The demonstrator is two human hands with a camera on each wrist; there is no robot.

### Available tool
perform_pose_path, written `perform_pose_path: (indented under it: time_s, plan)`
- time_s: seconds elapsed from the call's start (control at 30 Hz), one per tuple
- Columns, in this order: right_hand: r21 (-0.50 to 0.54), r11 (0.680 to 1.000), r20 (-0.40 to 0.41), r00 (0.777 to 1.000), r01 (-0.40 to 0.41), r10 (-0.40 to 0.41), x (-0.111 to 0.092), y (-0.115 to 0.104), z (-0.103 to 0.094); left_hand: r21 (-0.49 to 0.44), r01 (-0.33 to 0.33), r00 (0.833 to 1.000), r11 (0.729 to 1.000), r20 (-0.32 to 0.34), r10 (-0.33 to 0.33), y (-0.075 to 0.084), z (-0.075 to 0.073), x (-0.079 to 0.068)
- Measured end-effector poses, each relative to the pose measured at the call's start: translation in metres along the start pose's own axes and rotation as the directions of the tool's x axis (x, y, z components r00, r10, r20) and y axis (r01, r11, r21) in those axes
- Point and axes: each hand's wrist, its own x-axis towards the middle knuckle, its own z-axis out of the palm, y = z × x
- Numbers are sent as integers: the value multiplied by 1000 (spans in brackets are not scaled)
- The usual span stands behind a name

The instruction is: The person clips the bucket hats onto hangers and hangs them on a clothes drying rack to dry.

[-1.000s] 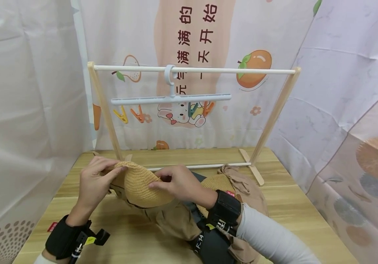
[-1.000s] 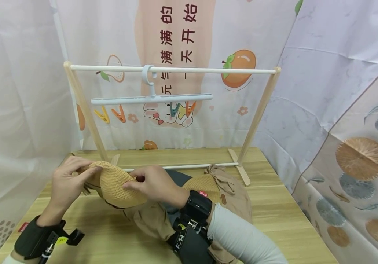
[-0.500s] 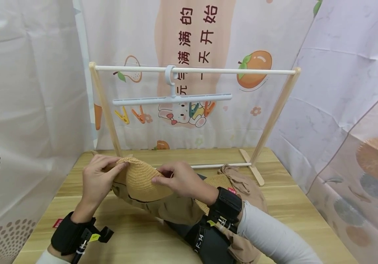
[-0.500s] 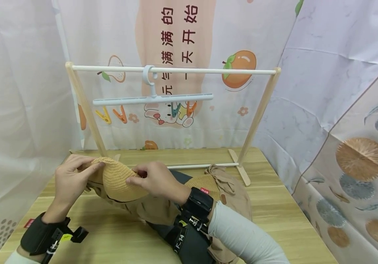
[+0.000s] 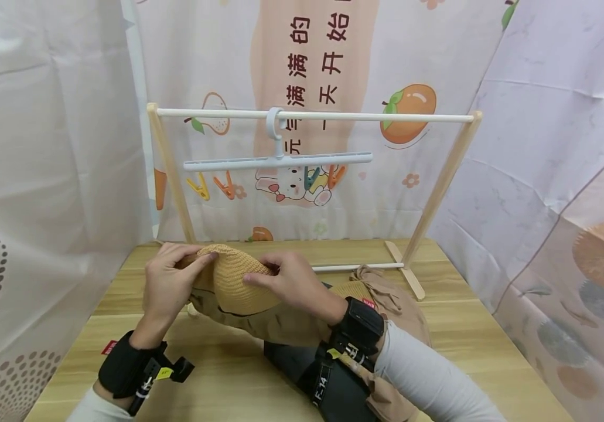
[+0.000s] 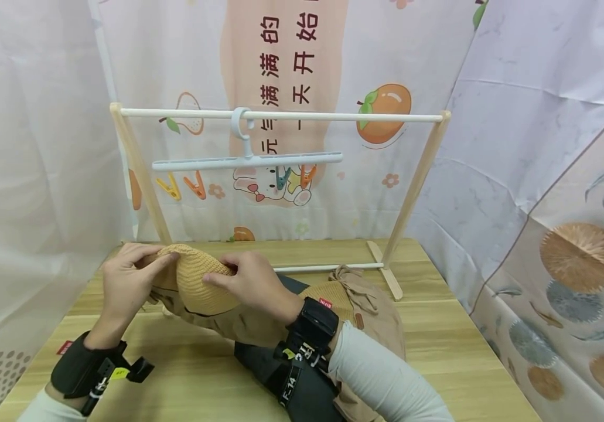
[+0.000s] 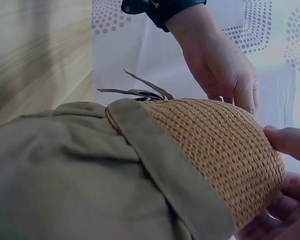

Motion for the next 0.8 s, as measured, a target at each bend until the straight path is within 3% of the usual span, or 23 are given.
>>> perform_pose_path:
  time_s: [0.13, 0.37, 0.53, 0.8]
  plan:
    - [-1, 1000, -44, 999, -17, 17, 1, 4, -4, -25, -4, 1000, 1000, 6, 5, 2, 8, 3]
    - [33, 998, -122, 991, -48, 51, 4, 7, -13, 6, 17, 996, 1000, 83, -18, 8, 22, 14]
    - [55, 997, -133, 990, -49, 56, 5, 10, -17, -18, -24, 998, 1000, 52, 25, 9, 30, 21]
    - [41, 999, -194, 980, -30, 37, 5, 15, -24, -47, -28, 999, 998, 38, 30, 16, 37, 21]
